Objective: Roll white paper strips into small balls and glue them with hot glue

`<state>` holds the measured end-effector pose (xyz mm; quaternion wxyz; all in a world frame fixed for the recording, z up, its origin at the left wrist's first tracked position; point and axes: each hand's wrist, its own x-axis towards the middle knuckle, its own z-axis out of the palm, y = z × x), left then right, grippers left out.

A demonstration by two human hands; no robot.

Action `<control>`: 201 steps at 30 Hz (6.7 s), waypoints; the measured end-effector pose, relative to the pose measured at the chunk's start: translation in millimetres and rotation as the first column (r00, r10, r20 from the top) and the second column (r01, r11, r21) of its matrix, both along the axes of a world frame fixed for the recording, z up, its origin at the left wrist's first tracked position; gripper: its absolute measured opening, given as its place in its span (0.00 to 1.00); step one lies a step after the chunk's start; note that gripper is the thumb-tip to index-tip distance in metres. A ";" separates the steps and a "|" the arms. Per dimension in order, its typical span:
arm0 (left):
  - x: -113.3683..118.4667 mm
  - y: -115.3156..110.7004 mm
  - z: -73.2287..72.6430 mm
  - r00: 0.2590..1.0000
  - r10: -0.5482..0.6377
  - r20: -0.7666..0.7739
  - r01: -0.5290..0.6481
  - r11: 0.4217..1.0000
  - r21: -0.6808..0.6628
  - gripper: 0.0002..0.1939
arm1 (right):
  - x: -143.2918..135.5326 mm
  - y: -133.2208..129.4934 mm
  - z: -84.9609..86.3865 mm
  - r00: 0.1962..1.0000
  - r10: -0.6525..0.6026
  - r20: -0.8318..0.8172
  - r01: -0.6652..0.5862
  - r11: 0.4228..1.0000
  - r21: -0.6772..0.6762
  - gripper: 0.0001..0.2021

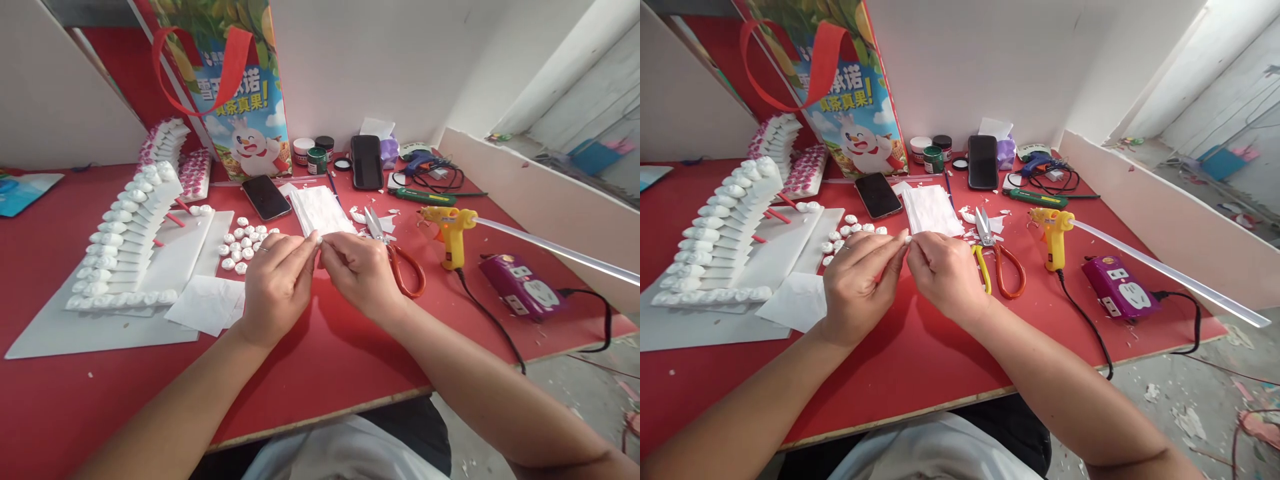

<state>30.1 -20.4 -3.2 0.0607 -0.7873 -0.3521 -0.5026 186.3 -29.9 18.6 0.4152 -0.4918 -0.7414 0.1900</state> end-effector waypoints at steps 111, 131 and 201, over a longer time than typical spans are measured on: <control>-1.2 -5.6 3.9 0.992 -0.002 0.125 0.007 0.999 -0.039 0.09 | 0.3 -3.8 4.6 0.997 0.073 -0.004 -0.073 0.997 0.018 0.14; -12.7 -1.6 13.7 0.973 -0.086 0.214 0.180 0.864 -0.470 0.06 | 19.9 25.7 16.2 0.619 -0.234 -0.750 -0.646 0.392 -0.655 0.24; -3.9 -4.5 9.3 0.859 0.040 0.510 0.292 0.781 -0.552 0.09 | 0.9 -1.2 10.5 0.956 0.050 -0.289 -0.142 0.941 -0.306 0.10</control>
